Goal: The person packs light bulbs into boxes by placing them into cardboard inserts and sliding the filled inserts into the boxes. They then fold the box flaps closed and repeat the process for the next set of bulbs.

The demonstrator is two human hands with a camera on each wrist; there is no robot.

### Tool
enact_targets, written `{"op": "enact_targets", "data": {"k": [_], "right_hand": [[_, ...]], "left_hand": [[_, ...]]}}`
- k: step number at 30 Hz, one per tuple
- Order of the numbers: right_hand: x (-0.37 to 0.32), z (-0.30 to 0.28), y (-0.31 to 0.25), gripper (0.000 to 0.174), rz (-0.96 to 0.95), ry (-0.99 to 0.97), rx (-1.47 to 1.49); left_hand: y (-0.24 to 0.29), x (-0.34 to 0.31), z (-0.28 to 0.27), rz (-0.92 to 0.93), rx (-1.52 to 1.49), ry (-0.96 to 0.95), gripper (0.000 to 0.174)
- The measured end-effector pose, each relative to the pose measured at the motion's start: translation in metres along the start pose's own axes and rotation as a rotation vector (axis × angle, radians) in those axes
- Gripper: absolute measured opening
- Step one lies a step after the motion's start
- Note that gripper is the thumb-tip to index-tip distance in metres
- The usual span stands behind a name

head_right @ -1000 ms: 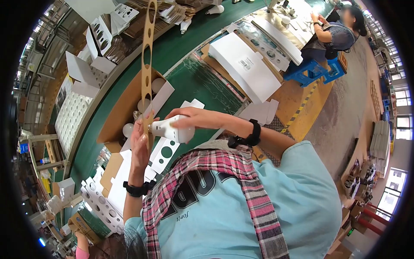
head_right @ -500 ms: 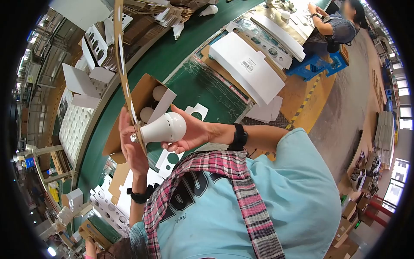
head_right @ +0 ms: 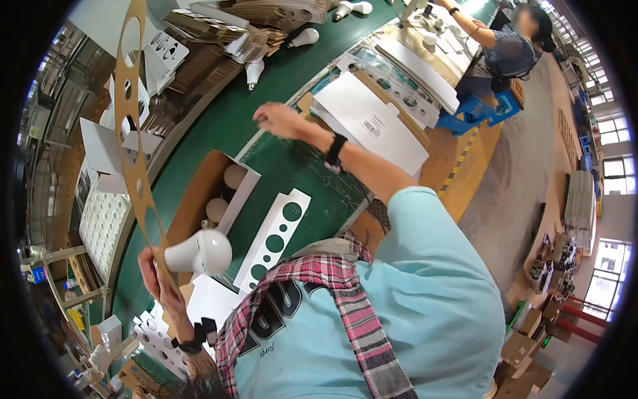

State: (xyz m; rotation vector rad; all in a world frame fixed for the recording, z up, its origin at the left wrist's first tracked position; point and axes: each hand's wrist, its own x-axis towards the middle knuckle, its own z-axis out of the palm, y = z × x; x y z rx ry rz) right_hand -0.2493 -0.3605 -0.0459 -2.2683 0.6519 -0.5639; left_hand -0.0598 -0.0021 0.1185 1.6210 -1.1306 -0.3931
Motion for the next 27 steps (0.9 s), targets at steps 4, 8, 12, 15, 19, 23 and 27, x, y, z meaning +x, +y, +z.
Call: {"op": "enact_targets", "data": {"k": [4, 8, 12, 15, 19, 23, 27], "right_hand": [[0.067, 0.018, 0.064, 0.030, -0.135, 0.027, -0.449], [0.129, 0.044, 0.102, 0.029, -0.441, -0.028, -0.870], [0.173, 0.059, 0.127, 0.023, -0.574, -0.111, -1.188], [0.181, 0.065, 0.138, 0.015, -0.468, -0.288, -1.312], [0.154, 0.062, 0.125, 0.018, -0.306, -0.136, -0.929], [0.075, 0.041, 0.090, 0.031, -0.120, 0.054, -0.224], [-0.038, 0.032, 0.026, 0.030, 0.029, 0.340, 0.361]], "left_hand": [[-0.013, -0.005, -0.030, -0.083, 0.050, -0.016, 0.045], [-0.013, -0.008, -0.041, -0.281, 0.007, -0.026, 0.053], [-0.012, -0.002, -0.042, -0.396, 0.015, -0.027, 0.045], [-0.014, 0.004, -0.035, -0.409, 0.014, -0.028, 0.040], [-0.013, 0.007, -0.031, -0.369, 0.111, -0.121, 0.032], [0.010, 0.017, -0.008, -0.238, 0.210, -0.293, 0.020], [0.010, 0.013, 0.035, -0.084, 0.286, -0.478, 0.018]]}}
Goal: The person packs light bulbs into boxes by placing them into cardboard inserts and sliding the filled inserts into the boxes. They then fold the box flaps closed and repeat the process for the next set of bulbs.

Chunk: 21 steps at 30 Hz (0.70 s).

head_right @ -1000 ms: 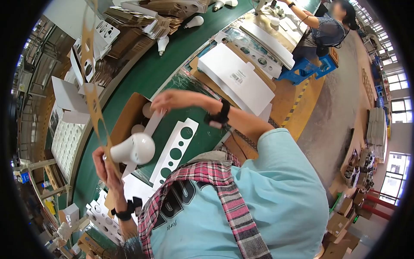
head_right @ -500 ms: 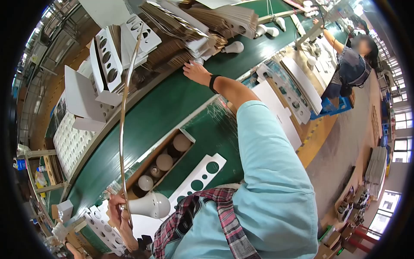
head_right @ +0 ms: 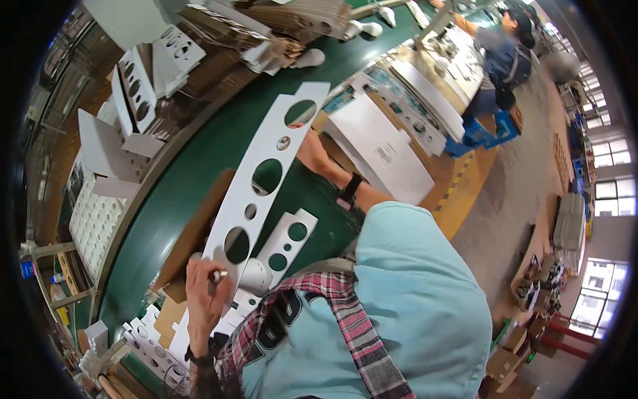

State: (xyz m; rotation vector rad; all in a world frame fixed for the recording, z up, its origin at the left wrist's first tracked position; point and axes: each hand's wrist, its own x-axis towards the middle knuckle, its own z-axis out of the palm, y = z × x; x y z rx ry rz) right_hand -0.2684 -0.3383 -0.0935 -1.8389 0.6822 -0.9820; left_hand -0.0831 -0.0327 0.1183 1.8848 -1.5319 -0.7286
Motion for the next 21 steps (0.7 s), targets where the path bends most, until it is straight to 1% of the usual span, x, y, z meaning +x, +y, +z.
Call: {"op": "enact_targets", "data": {"k": [2, 3, 4, 5, 6, 8, 11, 14, 15, 18, 21], "right_hand": [[-0.046, -0.006, -0.003, 0.032, 0.131, 0.033, 0.421], [-0.066, -0.009, -0.004, 0.034, 0.186, 0.047, 0.544], [-0.079, -0.015, -0.019, 0.036, 0.229, 0.040, 0.347], [-0.089, -0.019, -0.019, 0.036, 0.375, 0.062, 0.410], [-0.100, -0.021, -0.014, 0.035, 0.436, 0.065, 0.489], [-0.119, -0.031, -0.005, 0.038, 0.470, 0.078, 0.518], [-0.128, -0.037, -0.027, 0.041, 0.475, 0.096, 0.444], [-0.140, -0.030, -0.017, 0.042, 0.455, 0.183, 0.275], [-0.141, -0.027, -0.017, 0.045, 0.443, 0.231, 0.092], [-0.145, -0.019, -0.013, 0.046, 0.340, 0.228, -0.083], [-0.149, -0.008, -0.005, 0.047, 0.327, 0.257, -0.094]], "left_hand": [[0.004, 0.006, 0.024, 0.122, 0.111, -0.057, 0.021], [0.003, 0.009, 0.037, 0.155, 0.131, -0.058, 0.021], [0.002, 0.011, 0.049, 0.186, 0.152, -0.057, 0.021], [0.001, 0.013, 0.059, 0.190, 0.165, -0.064, 0.021], [-0.002, 0.016, 0.068, 0.194, 0.179, -0.066, 0.021], [0.001, 0.020, 0.074, 0.188, 0.195, -0.068, 0.021], [0.006, 0.020, 0.077, 0.181, 0.206, -0.068, 0.020], [-0.001, 0.013, 0.084, 0.205, 0.253, -0.090, 0.020], [-0.005, 0.010, 0.089, 0.214, 0.265, -0.095, 0.020], [-0.018, 0.002, 0.106, 0.244, 0.303, -0.102, 0.020], [-0.022, -0.002, 0.119, 0.292, 0.356, -0.095, 0.018]]}}
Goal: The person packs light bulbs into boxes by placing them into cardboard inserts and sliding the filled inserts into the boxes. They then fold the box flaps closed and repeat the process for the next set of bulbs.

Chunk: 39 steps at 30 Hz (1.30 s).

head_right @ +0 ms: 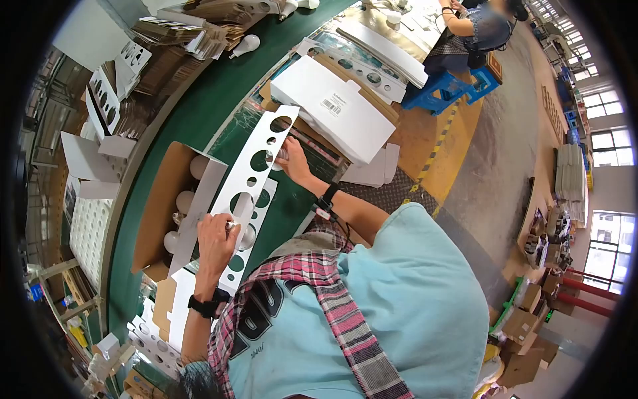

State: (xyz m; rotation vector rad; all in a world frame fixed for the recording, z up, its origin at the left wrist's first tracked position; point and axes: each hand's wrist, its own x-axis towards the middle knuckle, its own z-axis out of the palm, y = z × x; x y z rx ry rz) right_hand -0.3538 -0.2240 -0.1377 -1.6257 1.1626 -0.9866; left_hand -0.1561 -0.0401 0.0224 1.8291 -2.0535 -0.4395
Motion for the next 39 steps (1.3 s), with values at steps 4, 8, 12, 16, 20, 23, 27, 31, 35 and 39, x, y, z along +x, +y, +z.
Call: {"op": "enact_targets", "data": {"k": [4, 8, 12, 16, 20, 23, 27, 31, 35, 39], "right_hand": [[-0.001, 0.003, -0.003, 0.051, -0.002, 0.054, -0.033], [-0.006, 0.002, -0.008, 0.050, -0.075, 0.071, -0.058], [-0.018, -0.021, -0.035, 0.045, 0.150, -0.030, -0.526], [0.004, -0.070, -0.094, 0.031, 0.468, -0.553, -0.528], [0.021, -0.052, -0.095, 0.020, -0.267, -0.257, -0.354], [0.025, -0.034, -0.049, 0.023, -0.499, -0.425, -0.390], [0.022, -0.047, -0.060, 0.020, -0.291, -0.517, -0.434], [0.016, -0.049, -0.099, 0.021, -0.424, -0.509, -0.476], [0.018, -0.009, -0.200, 0.018, -0.485, -0.496, -0.306], [0.035, 0.070, -0.206, 0.015, -0.645, -0.546, -0.219]], "left_hand": [[-0.006, -0.003, 0.011, 0.031, 0.116, -0.025, 0.016], [-0.016, -0.009, 0.022, 0.055, 0.170, -0.040, 0.018], [-0.020, -0.016, 0.027, 0.066, 0.183, -0.033, 0.019], [-0.023, -0.018, 0.029, 0.064, 0.189, -0.019, 0.019], [-0.028, -0.016, 0.028, 0.082, 0.197, 0.006, 0.020], [-0.034, -0.020, 0.034, 0.062, 0.208, -0.044, 0.022], [-0.047, -0.030, 0.045, 0.068, 0.232, 0.006, 0.023], [-0.043, -0.047, -0.005, -0.047, 0.208, 0.064, 0.021], [-0.043, -0.085, -0.085, -0.199, 0.284, 0.243, 0.018], [-0.078, -0.109, -0.113, -0.335, 0.371, 0.298, 0.018]]}}
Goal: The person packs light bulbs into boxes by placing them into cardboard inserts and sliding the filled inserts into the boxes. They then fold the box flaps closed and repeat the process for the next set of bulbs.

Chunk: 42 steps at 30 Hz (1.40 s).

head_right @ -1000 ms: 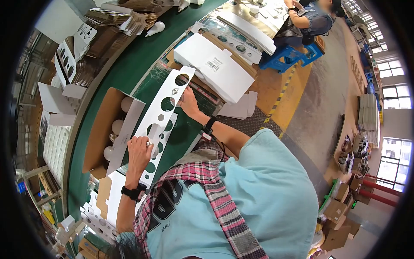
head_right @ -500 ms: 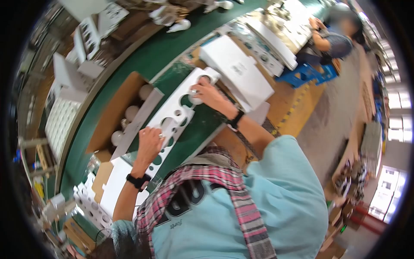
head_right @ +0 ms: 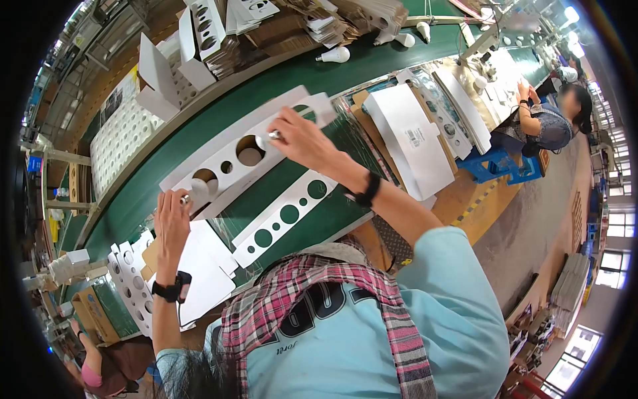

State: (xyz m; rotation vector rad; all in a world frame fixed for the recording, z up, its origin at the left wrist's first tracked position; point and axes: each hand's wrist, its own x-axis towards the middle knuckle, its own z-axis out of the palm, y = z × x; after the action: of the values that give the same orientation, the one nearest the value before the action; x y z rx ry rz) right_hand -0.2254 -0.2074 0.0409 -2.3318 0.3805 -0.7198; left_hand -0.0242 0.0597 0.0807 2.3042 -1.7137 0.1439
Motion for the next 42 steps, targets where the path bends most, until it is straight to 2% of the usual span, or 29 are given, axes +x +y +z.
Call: {"op": "enact_targets", "data": {"k": [1, 5, 8, 11, 14, 15, 18, 20, 24, 25, 28, 29, 33, 36, 37, 42], "right_hand": [[0.010, 0.016, 0.004, 0.015, -0.073, -0.002, -0.053], [0.024, 0.053, 0.002, 0.016, -0.027, -0.141, -0.150], [0.029, 0.073, 0.012, 0.016, -0.006, -0.172, -0.180], [0.044, 0.067, 0.013, 0.015, -0.021, -0.227, -0.158], [0.045, 0.065, 0.033, 0.016, -0.042, -0.194, -0.120], [0.046, 0.057, 0.029, 0.014, 0.060, -0.264, -0.112], [0.043, 0.072, 0.021, 0.012, -0.100, -0.304, -0.330], [0.045, 0.093, 0.014, 0.013, -0.108, -0.425, -0.422], [0.052, 0.069, 0.043, 0.015, -0.189, -0.402, -0.257], [0.055, 0.062, 0.053, 0.019, -0.110, -0.468, -0.174], [0.050, 0.073, 0.068, 0.021, -0.087, -0.536, -0.181], [0.050, 0.088, 0.070, 0.020, -0.189, -0.575, -0.239], [0.049, 0.105, 0.050, 0.015, -0.039, -0.574, -0.506], [0.038, 0.092, 0.048, 0.014, -0.009, -0.532, -0.390], [0.032, 0.091, 0.046, 0.011, 0.003, -0.505, -0.363], [0.017, 0.096, 0.052, 0.015, -0.015, -0.415, -0.345]], "left_hand": [[-0.011, -0.003, 0.006, -0.001, 0.011, -0.023, 0.018], [-0.044, -0.016, 0.042, -0.042, -0.019, -0.103, 0.018], [-0.053, -0.021, 0.056, -0.066, -0.044, -0.125, 0.018], [-0.055, -0.019, 0.057, -0.079, -0.052, -0.118, 0.018], [-0.050, -0.015, 0.056, -0.046, -0.054, -0.096, 0.018], [-0.045, -0.013, 0.055, -0.037, -0.048, -0.095, 0.018], [-0.054, -0.015, 0.064, -0.066, -0.061, -0.090, 0.017], [-0.069, -0.017, 0.073, -0.082, -0.090, -0.106, 0.016], [-0.067, -0.012, 0.073, 0.003, -0.073, -0.145, 0.017], [-0.063, -0.010, 0.071, 0.017, -0.085, -0.126, 0.018], [-0.060, -0.015, 0.077, 0.026, -0.092, -0.125, 0.018], [-0.066, -0.020, 0.087, 0.017, -0.064, -0.153, 0.017], [-0.069, -0.012, 0.093, 0.033, 0.104, -0.200, 0.016], [-0.069, -0.005, 0.093, 0.106, 0.155, -0.200, 0.020], [-0.070, -0.006, 0.096, 0.089, 0.155, -0.221, 0.022], [-0.067, 0.003, 0.107, 0.022, 0.163, -0.382, 0.028]]}}
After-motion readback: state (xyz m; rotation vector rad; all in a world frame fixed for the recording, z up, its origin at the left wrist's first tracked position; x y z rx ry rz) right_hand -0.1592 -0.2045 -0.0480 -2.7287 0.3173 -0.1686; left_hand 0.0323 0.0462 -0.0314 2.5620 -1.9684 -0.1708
